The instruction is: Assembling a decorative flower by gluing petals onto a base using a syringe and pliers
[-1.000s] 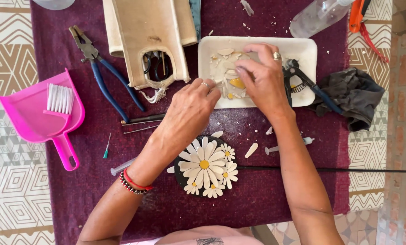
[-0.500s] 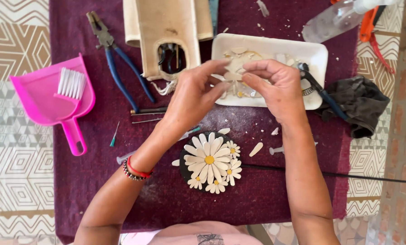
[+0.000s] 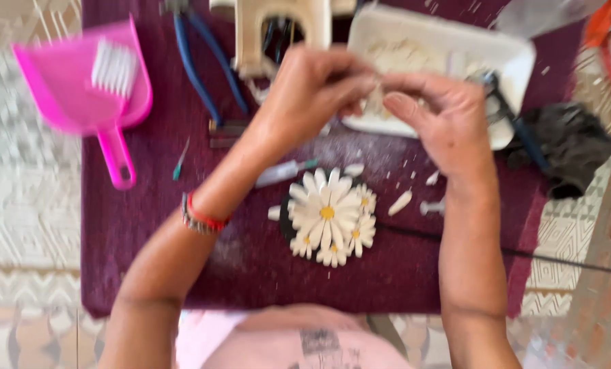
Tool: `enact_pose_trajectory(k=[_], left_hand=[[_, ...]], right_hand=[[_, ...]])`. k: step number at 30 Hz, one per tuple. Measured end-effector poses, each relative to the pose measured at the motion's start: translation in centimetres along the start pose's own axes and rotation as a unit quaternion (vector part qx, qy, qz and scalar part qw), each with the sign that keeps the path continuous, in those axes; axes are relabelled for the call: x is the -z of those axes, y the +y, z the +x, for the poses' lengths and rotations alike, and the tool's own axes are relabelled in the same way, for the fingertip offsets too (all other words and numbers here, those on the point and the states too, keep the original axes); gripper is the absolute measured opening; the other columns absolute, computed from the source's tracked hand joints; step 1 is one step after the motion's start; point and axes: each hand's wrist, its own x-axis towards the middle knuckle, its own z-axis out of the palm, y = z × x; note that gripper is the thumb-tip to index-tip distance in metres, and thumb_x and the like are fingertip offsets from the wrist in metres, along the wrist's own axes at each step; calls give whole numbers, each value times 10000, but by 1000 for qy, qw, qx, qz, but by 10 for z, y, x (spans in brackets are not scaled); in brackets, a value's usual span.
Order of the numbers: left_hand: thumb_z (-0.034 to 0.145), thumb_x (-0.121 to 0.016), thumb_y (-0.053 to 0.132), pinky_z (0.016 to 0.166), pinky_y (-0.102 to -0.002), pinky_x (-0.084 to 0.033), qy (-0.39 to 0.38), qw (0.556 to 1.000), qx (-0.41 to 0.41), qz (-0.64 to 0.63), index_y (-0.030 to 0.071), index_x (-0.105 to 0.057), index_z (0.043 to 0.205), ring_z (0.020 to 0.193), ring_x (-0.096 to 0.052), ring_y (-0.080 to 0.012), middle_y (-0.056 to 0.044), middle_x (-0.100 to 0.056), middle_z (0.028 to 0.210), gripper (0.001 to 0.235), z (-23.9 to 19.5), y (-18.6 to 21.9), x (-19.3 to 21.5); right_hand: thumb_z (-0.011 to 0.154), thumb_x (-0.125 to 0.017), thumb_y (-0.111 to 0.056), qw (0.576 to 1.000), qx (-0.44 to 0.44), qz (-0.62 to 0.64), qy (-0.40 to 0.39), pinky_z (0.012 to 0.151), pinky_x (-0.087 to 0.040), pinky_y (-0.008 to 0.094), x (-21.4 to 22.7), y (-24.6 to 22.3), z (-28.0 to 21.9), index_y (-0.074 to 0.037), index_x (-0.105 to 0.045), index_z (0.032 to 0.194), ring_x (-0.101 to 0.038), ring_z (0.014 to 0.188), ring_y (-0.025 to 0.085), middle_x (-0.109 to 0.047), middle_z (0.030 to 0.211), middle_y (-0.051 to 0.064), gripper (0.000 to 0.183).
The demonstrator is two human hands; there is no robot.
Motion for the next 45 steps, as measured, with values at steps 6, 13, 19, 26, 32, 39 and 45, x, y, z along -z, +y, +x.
enact_pose_trajectory(k=[6, 13, 19, 26, 32, 39, 45], left_hand=[[897, -670, 86, 501, -256, -424, 22, 989, -98, 107, 90, -693, 801, 553, -582, -62, 20, -639, 616, 99, 0, -5, -4], [808, -708, 134, 496, -354, -349, 77, 962, -156, 211, 142, -735, 845, 541, -490, -129, 24, -602, 636, 46, -11, -13, -19], [885, -649, 24, 466, -167, -460, -43, 997, -42, 58, 92, -758, 896, 510, -619, -14, 35, -656, 608, 129, -45, 11, 1], [906, -673, 22, 498, -162, -611, -68, 990, 117, 29, 68, -794, 844, 595, -749, -50, -4, -751, 687, 144, -104, 19, 11], [853, -706, 87, 459, -175, -526, -60, 976, 169, 122, 102, -792, 810, 509, -773, -94, -1, -732, 590, 98, -116, 4, -1], [792, -742, 144, 621, -408, -484, -40, 961, 117, 248, 160, -828, 847, 688, -748, -216, -28, -783, 723, 103, -117, -16, -8], [814, -729, 152, 644, -471, -498, -55, 954, 113, 274, 172, -837, 913, 802, -744, -299, -33, -806, 846, 148, -117, -15, -9]], right_hand=[[1012, -744, 61, 998, 18, 40, -42, 838, -577, 219, -8, 1, -3, 19, -588, 1355, -641, 888, 109, -670, 1009, 90, 379], [1080, -707, 112, 991, 101, -2, -86, 855, -524, 279, -9, 8, -11, 67, -495, 1455, -606, 901, 173, -644, 1026, 154, 433], [992, -766, 98, 988, 26, -13, -154, 914, -563, 265, -7, -13, -23, 36, -519, 1415, -655, 914, 141, -704, 1032, 159, 494], [961, -778, -36, 943, 96, -183, -262, 980, -440, 290, -7, -20, -24, 41, -585, 1401, -607, 977, 115, -744, 1100, 84, 487], [957, -738, -74, 927, 111, -211, -291, 1054, -418, 348, -8, -20, -20, 41, -589, 1400, -645, 1072, 177, -731, 1142, 82, 481], [966, -743, -104, 924, 111, -222, -289, 988, -454, 339, -4, -18, -20, 57, -590, 1389, -647, 992, 179, -729, 1149, 74, 477], [958, -749, -102, 924, 111, -223, -292, 975, -464, 336, -3, -18, -20, 54, -589, 1394, -655, 984, 181, -730, 1153, 75, 490]])
